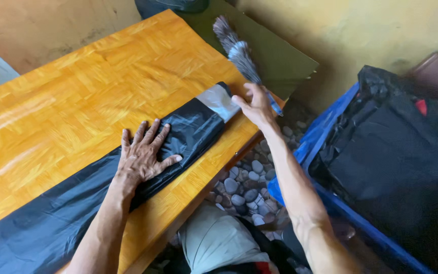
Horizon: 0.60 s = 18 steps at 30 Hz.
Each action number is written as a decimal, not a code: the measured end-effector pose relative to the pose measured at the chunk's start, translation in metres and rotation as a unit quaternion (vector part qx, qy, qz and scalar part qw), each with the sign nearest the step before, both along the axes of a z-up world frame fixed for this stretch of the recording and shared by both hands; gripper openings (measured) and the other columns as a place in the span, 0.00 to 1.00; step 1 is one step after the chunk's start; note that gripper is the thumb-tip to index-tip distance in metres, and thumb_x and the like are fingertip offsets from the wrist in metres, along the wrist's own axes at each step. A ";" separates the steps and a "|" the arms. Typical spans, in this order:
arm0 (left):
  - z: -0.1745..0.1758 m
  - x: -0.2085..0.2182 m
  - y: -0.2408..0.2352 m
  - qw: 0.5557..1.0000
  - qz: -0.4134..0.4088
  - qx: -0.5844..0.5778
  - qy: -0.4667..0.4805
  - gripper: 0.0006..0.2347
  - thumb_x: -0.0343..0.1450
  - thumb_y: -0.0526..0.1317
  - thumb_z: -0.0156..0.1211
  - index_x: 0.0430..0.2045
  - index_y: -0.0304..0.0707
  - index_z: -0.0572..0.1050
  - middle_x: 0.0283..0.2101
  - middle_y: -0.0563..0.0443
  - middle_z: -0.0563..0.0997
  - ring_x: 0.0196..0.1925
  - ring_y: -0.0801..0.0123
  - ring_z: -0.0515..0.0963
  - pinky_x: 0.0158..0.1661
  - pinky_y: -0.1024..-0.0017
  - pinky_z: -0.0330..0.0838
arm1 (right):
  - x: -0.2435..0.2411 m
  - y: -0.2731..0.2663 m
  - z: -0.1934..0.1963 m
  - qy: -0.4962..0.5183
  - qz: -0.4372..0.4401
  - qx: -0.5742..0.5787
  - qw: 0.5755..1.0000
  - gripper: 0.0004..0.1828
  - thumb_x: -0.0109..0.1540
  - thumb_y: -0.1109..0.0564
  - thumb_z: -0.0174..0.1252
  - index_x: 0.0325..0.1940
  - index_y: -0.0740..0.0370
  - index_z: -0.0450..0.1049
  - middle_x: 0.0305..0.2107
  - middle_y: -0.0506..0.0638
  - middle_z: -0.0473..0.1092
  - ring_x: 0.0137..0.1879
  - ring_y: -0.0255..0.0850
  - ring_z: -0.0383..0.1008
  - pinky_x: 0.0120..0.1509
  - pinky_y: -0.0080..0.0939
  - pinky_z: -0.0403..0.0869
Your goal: The person folds a black and red piece of clothing on a wooden table. They smooth the fabric, fold it lengthwise, and then fold it into a compact rectangular shape.
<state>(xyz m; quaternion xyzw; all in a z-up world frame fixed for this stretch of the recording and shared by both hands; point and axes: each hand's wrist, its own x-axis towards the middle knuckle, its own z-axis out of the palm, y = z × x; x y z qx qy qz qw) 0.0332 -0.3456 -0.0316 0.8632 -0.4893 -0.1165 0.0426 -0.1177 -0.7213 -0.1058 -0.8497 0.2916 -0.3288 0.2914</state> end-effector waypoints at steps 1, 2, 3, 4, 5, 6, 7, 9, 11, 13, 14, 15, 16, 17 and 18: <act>-0.001 0.001 0.000 1.000 0.008 -0.001 0.000 0.42 0.65 0.75 0.46 0.75 0.67 0.47 0.79 0.58 0.49 0.80 0.54 0.46 0.72 0.36 0.35 | 0.003 0.025 0.028 0.000 0.008 -0.001 1.000 0.34 0.56 0.40 0.74 0.60 0.57 0.74 0.39 0.54 0.69 0.51 0.54 0.74 0.54 0.50 0.77; -0.002 0.002 -0.001 1.000 0.007 -0.005 0.001 0.42 0.64 0.76 0.47 0.74 0.69 0.47 0.79 0.59 0.49 0.80 0.54 0.46 0.72 0.35 0.35 | 0.005 0.050 0.056 -0.068 0.048 -0.108 0.991 0.31 0.61 0.40 0.70 0.62 0.57 0.73 0.44 0.54 0.68 0.55 0.53 0.73 0.60 0.50 0.74; -0.004 0.002 -0.001 1.000 0.005 -0.006 0.003 0.43 0.63 0.76 0.48 0.74 0.70 0.48 0.79 0.59 0.49 0.80 0.54 0.45 0.72 0.35 0.34 | 0.005 0.076 0.082 -0.135 0.085 -0.210 0.965 0.29 0.65 0.40 0.66 0.63 0.58 0.73 0.49 0.55 0.67 0.59 0.52 0.71 0.65 0.50 0.71; -0.006 0.003 0.000 1.000 0.013 -0.004 0.004 0.43 0.63 0.76 0.48 0.74 0.70 0.48 0.79 0.59 0.49 0.80 0.54 0.45 0.72 0.35 0.34 | 0.021 0.099 0.087 -0.136 0.093 -0.207 0.964 0.29 0.65 0.40 0.66 0.63 0.58 0.73 0.49 0.55 0.67 0.59 0.52 0.71 0.65 0.50 0.71; -0.008 0.003 0.001 1.000 0.005 -0.025 0.006 0.42 0.64 0.75 0.48 0.74 0.67 0.48 0.79 0.57 0.50 0.80 0.53 0.45 0.72 0.34 0.34 | 0.033 0.123 0.091 -0.140 0.194 -0.170 0.956 0.29 0.67 0.42 0.61 0.67 0.59 0.69 0.57 0.59 0.66 0.66 0.56 0.66 0.71 0.55 0.65; -0.011 0.003 0.001 0.999 -0.002 -0.045 0.008 0.42 0.65 0.74 0.49 0.75 0.65 0.49 0.78 0.54 0.50 0.80 0.51 0.46 0.71 0.33 0.34 | 0.045 0.146 0.096 -0.143 0.292 -0.132 0.936 0.30 0.70 0.44 0.56 0.72 0.61 0.65 0.64 0.63 0.64 0.72 0.59 0.62 0.77 0.60 0.59; -0.014 0.005 0.000 0.999 0.001 -0.045 0.007 0.42 0.65 0.74 0.49 0.75 0.65 0.49 0.78 0.54 0.50 0.80 0.51 0.46 0.71 0.33 0.34 | 0.056 0.160 0.091 -0.144 0.295 -0.131 0.936 0.30 0.70 0.44 0.56 0.72 0.61 0.65 0.64 0.63 0.64 0.72 0.59 0.62 0.77 0.60 0.59; -0.020 0.009 0.000 0.998 -0.015 -0.054 -0.009 0.41 0.65 0.74 0.50 0.72 0.61 0.55 0.78 0.53 0.50 0.79 0.48 0.47 0.70 0.31 0.36 | 0.079 0.191 0.081 0.021 0.368 -0.180 0.912 0.33 0.73 0.38 0.44 0.79 0.53 0.54 0.72 0.63 0.57 0.78 0.61 0.55 0.78 0.76 0.50; -0.015 0.005 0.000 0.999 -0.014 -0.048 -0.011 0.41 0.65 0.75 0.50 0.73 0.63 0.54 0.78 0.53 0.52 0.79 0.48 0.48 0.71 0.31 0.36 | 0.076 0.195 0.068 0.119 0.357 -0.214 0.902 0.35 0.73 0.36 0.40 0.80 0.52 0.51 0.73 0.63 0.55 0.79 0.60 0.51 0.77 0.79 0.44; -0.006 0.002 -0.001 0.999 -0.003 -0.044 -0.010 0.41 0.65 0.75 0.49 0.73 0.64 0.53 0.77 0.53 0.53 0.79 0.48 0.48 0.71 0.31 0.35 | 0.075 0.192 0.055 0.216 0.350 -0.251 0.876 0.36 0.72 0.34 0.37 0.81 0.51 0.48 0.74 0.64 0.53 0.80 0.59 0.48 0.77 0.81 0.39; -0.001 0.002 -0.002 0.999 -0.014 -0.051 -0.010 0.41 0.65 0.75 0.49 0.73 0.63 0.53 0.77 0.52 0.53 0.79 0.48 0.49 0.70 0.31 0.36 | 0.075 0.189 0.049 0.217 0.326 -0.267 0.881 0.35 0.72 0.35 0.37 0.80 0.53 0.51 0.73 0.64 0.53 0.80 0.59 0.47 0.78 0.78 0.38; 0.002 -0.002 0.008 0.998 -0.009 -0.056 -0.006 0.41 0.65 0.75 0.48 0.73 0.63 0.53 0.77 0.52 0.53 0.78 0.47 0.49 0.70 0.31 0.36 | 0.077 0.193 0.039 0.217 0.319 -0.281 0.879 0.35 0.72 0.36 0.37 0.78 0.56 0.54 0.73 0.64 0.53 0.80 0.58 0.46 0.79 0.75 0.37; -0.001 -0.004 -0.002 0.998 0.021 -0.054 -0.001 0.41 0.65 0.75 0.48 0.73 0.63 0.53 0.77 0.52 0.53 0.78 0.47 0.49 0.70 0.31 0.36 | 0.071 0.181 0.038 0.213 0.347 -0.284 0.868 0.35 0.72 0.36 0.37 0.78 0.56 0.54 0.73 0.64 0.53 0.80 0.58 0.46 0.79 0.75 0.37; -0.005 -0.006 0.006 0.996 0.019 -0.086 -0.028 0.40 0.65 0.74 0.48 0.72 0.63 0.57 0.76 0.52 0.56 0.78 0.47 0.52 0.70 0.30 0.37 | 0.076 0.182 0.033 0.190 0.336 -0.305 0.870 0.33 0.71 0.36 0.43 0.75 0.55 0.59 0.70 0.61 0.57 0.78 0.57 0.50 0.76 0.77 0.40; -0.010 -0.004 0.015 0.991 0.017 -0.115 -0.058 0.38 0.65 0.74 0.47 0.70 0.64 0.61 0.76 0.52 0.59 0.77 0.47 0.56 0.69 0.30 0.39 | 0.086 0.183 0.028 0.165 0.325 -0.323 0.873 0.31 0.70 0.37 0.49 0.72 0.54 0.63 0.66 0.59 0.62 0.76 0.56 0.53 0.72 0.78 0.44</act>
